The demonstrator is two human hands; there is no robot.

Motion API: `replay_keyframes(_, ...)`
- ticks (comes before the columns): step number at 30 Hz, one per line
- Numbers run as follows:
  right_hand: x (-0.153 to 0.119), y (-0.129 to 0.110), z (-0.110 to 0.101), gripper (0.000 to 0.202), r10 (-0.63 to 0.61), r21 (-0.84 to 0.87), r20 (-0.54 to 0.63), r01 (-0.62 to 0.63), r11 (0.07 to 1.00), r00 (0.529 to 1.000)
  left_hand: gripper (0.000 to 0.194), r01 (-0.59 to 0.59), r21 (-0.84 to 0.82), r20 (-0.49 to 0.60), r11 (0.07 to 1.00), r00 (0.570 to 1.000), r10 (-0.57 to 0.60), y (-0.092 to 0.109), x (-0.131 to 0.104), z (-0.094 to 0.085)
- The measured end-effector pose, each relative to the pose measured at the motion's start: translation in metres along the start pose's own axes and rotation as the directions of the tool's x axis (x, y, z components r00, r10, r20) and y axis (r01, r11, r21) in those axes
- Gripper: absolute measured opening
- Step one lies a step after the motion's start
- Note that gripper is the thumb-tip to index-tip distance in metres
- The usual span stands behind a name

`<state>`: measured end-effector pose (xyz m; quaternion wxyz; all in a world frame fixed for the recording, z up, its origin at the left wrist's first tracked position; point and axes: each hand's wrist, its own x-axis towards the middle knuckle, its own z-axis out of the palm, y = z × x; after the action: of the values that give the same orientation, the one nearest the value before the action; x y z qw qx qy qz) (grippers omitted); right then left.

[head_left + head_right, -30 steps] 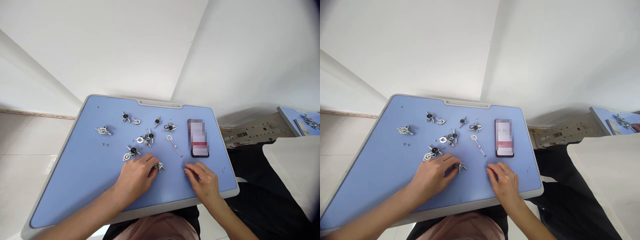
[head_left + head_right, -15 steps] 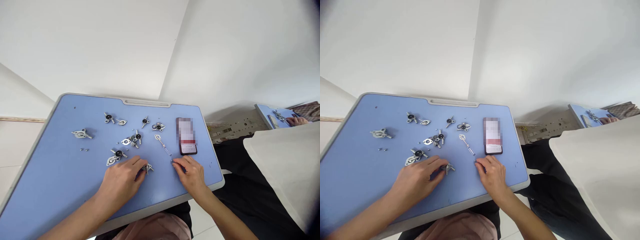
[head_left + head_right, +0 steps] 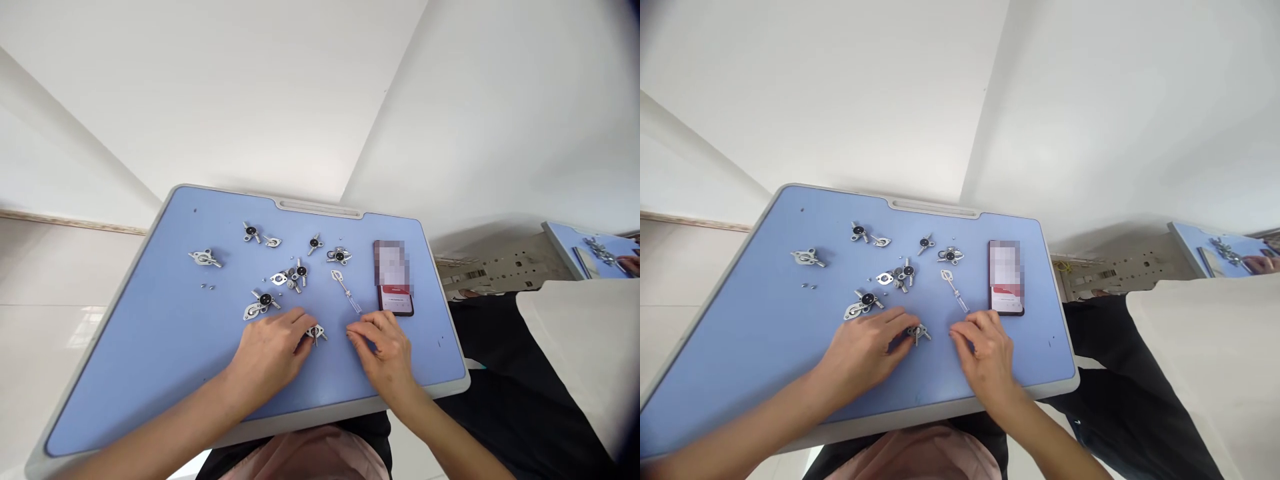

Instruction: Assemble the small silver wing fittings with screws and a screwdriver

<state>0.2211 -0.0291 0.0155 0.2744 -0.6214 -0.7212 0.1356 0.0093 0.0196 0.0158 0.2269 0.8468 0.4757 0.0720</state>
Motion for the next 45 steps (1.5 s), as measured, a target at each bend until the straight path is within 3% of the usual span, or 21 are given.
replay_keyframes(3, 0.007, -0.017, 0.013, 0.014, -0.012, 0.157, -0.057, 0.021, 0.987, 0.998, 0.021, 0.002, -0.009, 0.016, 1.000, 1.000, -0.002, 0.000, 0.000, 0.000)
replay_keyframes(6, 0.013, -0.025, 0.025, 0.015, -0.019, 0.211, -0.063, 0.032, 0.977, 0.998, 0.020, 0.003, -0.027, 0.027, 1.000, 1.000, -0.003, -0.001, 0.001, -0.001)
replay_keyframes(19, 0.013, -0.025, 0.028, 0.014, -0.143, 0.042, -0.079, 0.147, 0.988, 0.987, 0.017, 0.009, -0.057, 0.047, 0.998, 0.999, -0.006, 0.000, 0.000, -0.006)
replay_keyframes(24, 0.022, -0.035, 0.018, 0.011, -0.155, -0.160, 0.058, 0.163, 0.974, 0.986, 0.018, 0.011, -0.042, 0.066, 0.999, 0.998, -0.008, 0.000, 0.001, -0.007)
replay_keyframes(29, 0.033, -0.040, 0.011, 0.009, -0.031, -0.312, 0.262, 0.115, 0.943, 0.965, 0.018, 0.032, -0.029, 0.106, 0.999, 0.994, -0.029, 0.001, 0.002, -0.009)
replay_keyframes(37, 0.037, -0.031, 0.011, 0.010, 0.048, -0.196, 0.295, 0.011, 0.981, 0.954, 0.021, 0.035, -0.029, 0.123, 0.999, 0.992, -0.031, 0.003, 0.000, -0.013)
replay_keyframes(45, 0.053, -0.028, 0.009, 0.013, 0.095, -0.111, 0.420, -0.053, 0.992, 0.903, 0.020, 0.032, -0.031, 0.104, 0.999, 0.994, -0.028, 0.002, 0.000, -0.013)
